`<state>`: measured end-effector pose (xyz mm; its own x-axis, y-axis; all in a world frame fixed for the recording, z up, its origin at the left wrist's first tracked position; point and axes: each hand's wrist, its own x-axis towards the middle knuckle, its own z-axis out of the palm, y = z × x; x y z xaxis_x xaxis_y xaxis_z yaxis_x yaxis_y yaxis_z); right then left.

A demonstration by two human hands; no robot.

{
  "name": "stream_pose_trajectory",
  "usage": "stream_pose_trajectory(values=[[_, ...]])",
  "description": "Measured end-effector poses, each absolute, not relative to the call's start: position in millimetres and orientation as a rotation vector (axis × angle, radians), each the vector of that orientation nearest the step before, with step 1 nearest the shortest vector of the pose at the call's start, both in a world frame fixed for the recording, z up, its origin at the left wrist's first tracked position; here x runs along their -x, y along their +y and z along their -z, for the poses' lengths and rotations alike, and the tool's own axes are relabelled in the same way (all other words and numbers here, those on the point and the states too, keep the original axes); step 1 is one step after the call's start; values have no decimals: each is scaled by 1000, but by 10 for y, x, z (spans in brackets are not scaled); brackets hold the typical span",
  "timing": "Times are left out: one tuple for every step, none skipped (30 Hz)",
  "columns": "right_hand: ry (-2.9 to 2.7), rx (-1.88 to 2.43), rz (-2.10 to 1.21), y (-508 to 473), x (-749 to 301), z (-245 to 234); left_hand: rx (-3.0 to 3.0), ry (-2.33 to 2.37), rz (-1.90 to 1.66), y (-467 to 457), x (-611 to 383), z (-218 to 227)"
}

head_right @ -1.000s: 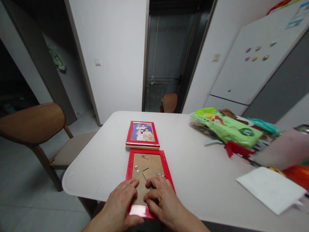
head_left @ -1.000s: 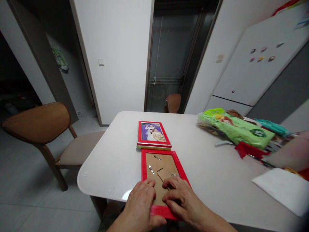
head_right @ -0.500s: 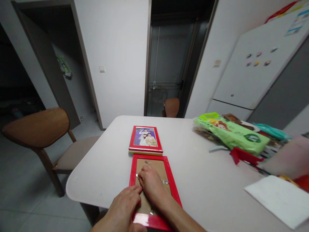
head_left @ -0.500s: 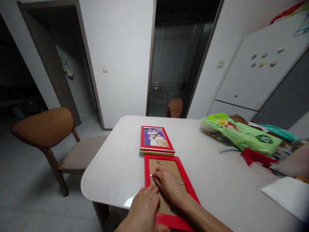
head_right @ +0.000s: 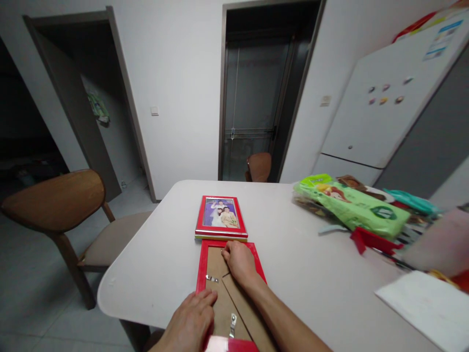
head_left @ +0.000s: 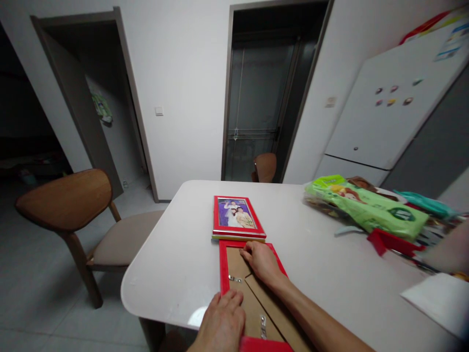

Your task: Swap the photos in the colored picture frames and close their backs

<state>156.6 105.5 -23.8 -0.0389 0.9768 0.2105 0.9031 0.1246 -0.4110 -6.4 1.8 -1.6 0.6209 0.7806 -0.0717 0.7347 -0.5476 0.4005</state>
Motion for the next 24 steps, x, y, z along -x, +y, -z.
stream_pose_trajectory(values=[[-1952, 1839, -227, 1099, -1579, 255, -2462, 1194, -149, 27, 67, 19], [-1929, 1861, -229, 1136, -1586, 271, -2471, 1189, -143, 36, 71, 20], [-1907, 1876, -233, 1165, -1588, 284, -2481, 1189, -141, 43, 75, 21], [-1887, 1885, -239, 1185, -1586, 292, -2493, 1191, -137, 49, 74, 23], [-1869, 1888, -246, 1197, -1580, 295, -2511, 1195, -139, 52, 65, 31], [-1852, 1885, -255, 1200, -1573, 292, -2536, 1204, -151, 52, 44, 50], [-1836, 1876, -267, 1195, -1566, 282, -2570, 1221, -174, 51, 9, 84], [-1824, 1859, -284, 1180, -1561, 266, -2611, 1239, -207, 47, -40, 139], [-1814, 1835, -305, 1155, -1561, 243, -2658, 1249, -253, 44, -100, 214], [-1806, 1803, -329, 1119, -1572, 215, -2708, 1258, -315, 41, -166, 306], [-1800, 1764, -355, 1072, -1598, 183, -2759, 1250, -387, 40, -230, 411], [-1791, 1726, -379, 1015, -1641, 150, -2803, 1233, -468, 40, -284, 517], [-1774, 1691, -401, 947, -1705, 117, -2837, 1228, -561, 41, -321, 613], [-1752, 1667, -417, 869, -1788, 87, -2861, 1226, -665, 41, -337, 689], [-1731, 1654, -420, 781, -1887, 60, -2870, 1234, -778, 38, -332, 734], [-1683, 1648, -432, 684, -1994, 39, -2874, 1223, -871, 32, -310, 743], [-1588, 1642, -472, 579, -2098, 24, -2877, 1176, -933, 20, -279, 715], [-1450, 1628, -549, 466, -2187, 16, -2871, 1103, -982, 3, -248, 653], [-1280, 1595, -662, 349, -2249, 16, -2857, 985, -989, -20, -229, 566], [-1105, 1531, -800, 231, -2274, 22, -2804, 880, -1022, -49, -230, 464], [-942, 1439, -946, 118, -2258, 34, -2694, 828, -1106, -85, -257, 357], [-812, 1340, -1083, 15, -2203, 50, -2504, 855, -1210, -125, -310, 253], [-740, 1237, -1200, -72, -2118, 67, -2280, 892, -1302, -169, -386, 159], [-671, 1153, -1289, -139, -2017, 82, -2040, 921, -1365, -212, -479, 76]])
